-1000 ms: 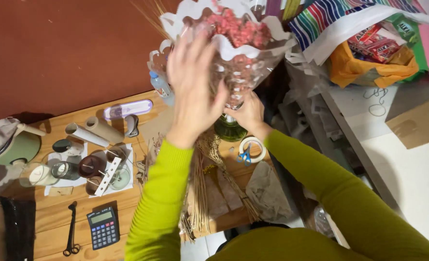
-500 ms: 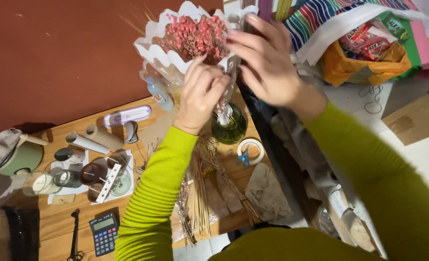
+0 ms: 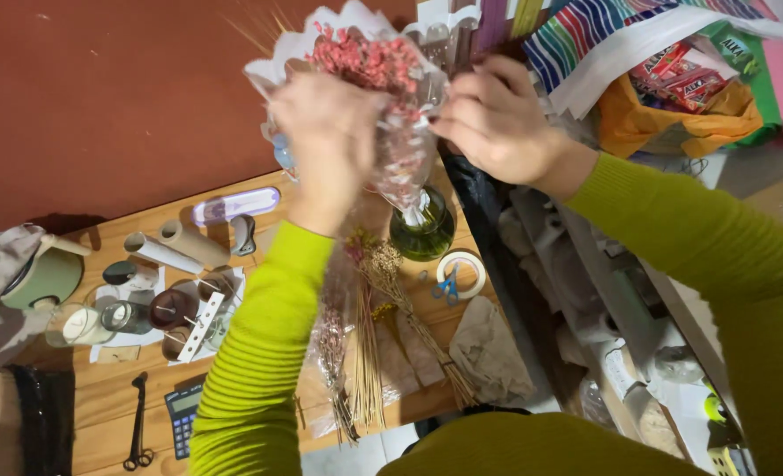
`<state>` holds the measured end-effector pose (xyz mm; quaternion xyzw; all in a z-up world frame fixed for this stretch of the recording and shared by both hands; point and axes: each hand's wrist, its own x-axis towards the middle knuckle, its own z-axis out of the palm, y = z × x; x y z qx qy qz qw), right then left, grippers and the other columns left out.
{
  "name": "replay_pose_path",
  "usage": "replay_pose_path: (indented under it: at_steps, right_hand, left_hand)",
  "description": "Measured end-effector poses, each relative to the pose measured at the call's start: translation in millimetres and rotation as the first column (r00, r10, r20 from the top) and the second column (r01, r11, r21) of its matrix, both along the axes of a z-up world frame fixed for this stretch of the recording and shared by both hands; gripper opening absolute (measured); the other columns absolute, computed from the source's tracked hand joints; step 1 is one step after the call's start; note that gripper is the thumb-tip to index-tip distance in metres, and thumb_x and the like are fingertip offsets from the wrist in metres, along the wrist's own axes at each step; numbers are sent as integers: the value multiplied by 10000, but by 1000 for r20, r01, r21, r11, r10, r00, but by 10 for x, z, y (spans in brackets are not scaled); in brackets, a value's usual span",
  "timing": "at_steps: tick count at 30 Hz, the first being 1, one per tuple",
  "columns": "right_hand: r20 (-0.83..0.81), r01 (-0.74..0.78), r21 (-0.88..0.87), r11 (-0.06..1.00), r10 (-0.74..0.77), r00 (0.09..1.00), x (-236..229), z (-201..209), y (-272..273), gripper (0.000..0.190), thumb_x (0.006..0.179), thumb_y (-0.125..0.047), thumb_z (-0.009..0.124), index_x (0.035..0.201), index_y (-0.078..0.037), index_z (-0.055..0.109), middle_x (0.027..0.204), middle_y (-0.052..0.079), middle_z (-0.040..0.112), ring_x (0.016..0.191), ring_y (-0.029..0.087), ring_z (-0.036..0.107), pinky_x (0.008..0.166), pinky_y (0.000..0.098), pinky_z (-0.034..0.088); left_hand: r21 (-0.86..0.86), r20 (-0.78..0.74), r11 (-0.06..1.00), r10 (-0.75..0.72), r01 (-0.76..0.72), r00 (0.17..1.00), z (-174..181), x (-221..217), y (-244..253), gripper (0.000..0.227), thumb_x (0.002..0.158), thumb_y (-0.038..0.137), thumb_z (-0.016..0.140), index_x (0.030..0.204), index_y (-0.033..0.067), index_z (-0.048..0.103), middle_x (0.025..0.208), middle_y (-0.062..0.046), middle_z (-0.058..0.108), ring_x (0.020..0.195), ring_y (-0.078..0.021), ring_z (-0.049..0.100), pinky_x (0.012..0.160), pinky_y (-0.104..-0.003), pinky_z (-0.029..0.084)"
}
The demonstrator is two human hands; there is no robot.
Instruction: Arranging and trimming dried flower bouquets and preparing candle orders.
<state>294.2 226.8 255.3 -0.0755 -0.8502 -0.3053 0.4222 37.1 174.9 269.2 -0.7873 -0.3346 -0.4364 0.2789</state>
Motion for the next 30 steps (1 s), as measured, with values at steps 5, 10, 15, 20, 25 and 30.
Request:
replay_pose_path:
  at_steps: [5, 10, 15, 20, 25, 30]
  right_hand:
    - [120, 109, 7, 994, -109, 987, 312, -467, 71, 79, 939, -196, 810, 940, -121, 786, 993, -9, 711, 1093, 185, 607, 1072, 413, 421]
    - [226, 272, -100, 957, -245, 943, 643, -858, 214, 43, 906, -207, 755, 926, -169, 754, 1000, -27, 708, 1122, 183, 609, 1092, 417, 422]
    - [180, 309, -188, 932, -277, 944, 815, -932, 320, 119, 841, -143, 729, 941, -200, 759, 1025, -36, 707, 1176, 205, 603, 1111, 443, 407]
    - [41, 270, -234, 934, -268, 963, 733, -812, 407, 62, 920, -116, 773, 963, -161, 765, 1148, -45, 718, 1271, 247, 590, 1109, 428, 407]
    - [-35, 129, -266, 955, -144, 989, 541, -584, 352, 87, 966, -77, 790, 1039, -96, 746, 1195, 23, 719, 1274, 285, 593, 1099, 447, 421]
    - [-90, 13, -357, 934, -48, 995, 347, -391, 252, 173, 976, -12, 759, 1131, -67, 704, 1226, 74, 706, 1283, 315, 600, 1099, 462, 417]
  left_hand:
    - [-55, 308, 998, 48, -33, 950, 18, -403, -17, 15, 985, 116, 768, 995, 114, 778, 981, -37, 705, 1101, -251, 565, 1046, -423, 306]
    - [-31, 431, 983, 175, -179, 885, -182, -907, -32, 43, 981, 52, 748, 994, 83, 775, 982, -54, 718, 1065, -251, 573, 978, -407, 390]
    - [-92, 577, 964, 255, -249, 776, -576, -1479, -78, 58, 1008, 18, 726, 1020, 48, 773, 1016, -67, 723, 1050, -223, 585, 920, -350, 486]
    - [-295, 661, 912, 409, -284, 629, -1176, -1927, -18, 52, 1030, 64, 684, 1059, 34, 715, 1068, -62, 696, 1024, -213, 598, 892, -340, 470]
    - [-30, 353, 891, 434, -453, 829, -565, -918, -397, 277, 934, 43, 694, 1203, 40, 627, 1208, -134, 631, 1173, -330, 567, 1018, -484, 375]
    - [-171, 20, 983, 68, -64, 997, -343, 34, -307, 379, 917, 55, 704, 1284, 81, 613, 1297, -97, 638, 1275, -298, 570, 1088, -453, 409]
